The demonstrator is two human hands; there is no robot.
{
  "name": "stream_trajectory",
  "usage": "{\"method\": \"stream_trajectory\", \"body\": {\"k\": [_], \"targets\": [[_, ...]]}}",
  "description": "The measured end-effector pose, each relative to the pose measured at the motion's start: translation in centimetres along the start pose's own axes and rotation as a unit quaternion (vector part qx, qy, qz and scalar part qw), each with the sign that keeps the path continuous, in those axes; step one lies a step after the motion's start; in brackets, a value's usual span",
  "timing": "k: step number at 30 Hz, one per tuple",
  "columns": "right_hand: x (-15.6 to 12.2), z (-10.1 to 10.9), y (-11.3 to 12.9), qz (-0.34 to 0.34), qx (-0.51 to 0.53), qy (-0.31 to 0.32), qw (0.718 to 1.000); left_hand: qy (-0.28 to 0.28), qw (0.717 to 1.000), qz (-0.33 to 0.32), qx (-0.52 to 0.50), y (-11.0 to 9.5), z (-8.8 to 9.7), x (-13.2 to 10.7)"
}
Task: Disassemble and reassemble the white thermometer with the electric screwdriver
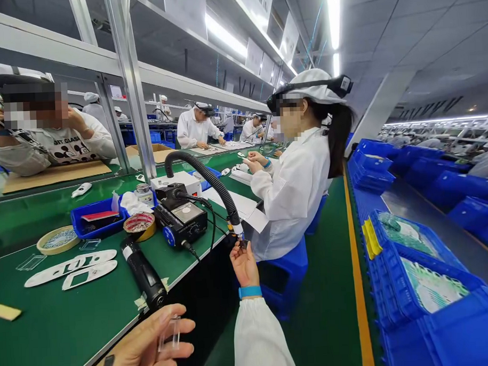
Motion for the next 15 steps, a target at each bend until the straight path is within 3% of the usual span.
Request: {"method": "stream_trajectory", "body": {"k": [10, 15], "targets": [[0.3, 2.0, 0.2, -0.020, -0.002, 0.005, 1.000, 0.039, 0.998, -0.034, -0.037, 0.7, -5.1, 5.8], [-0.1, 2.2, 0.3, -0.040, -0.029, 0.013, 0.999, 0.001, 0.996, -0.065, -0.055, -0.2, -6.7, 9.8]]}}
Point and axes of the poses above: each hand's wrist, its own x-axis towards the middle knuckle, its own z-axis out of the back of the hand, y = z × x, the point moved 10 cm from there along x, towards the middle knuckle, and after that the axes turned 14 degrees about x, right-handed, at the moved point
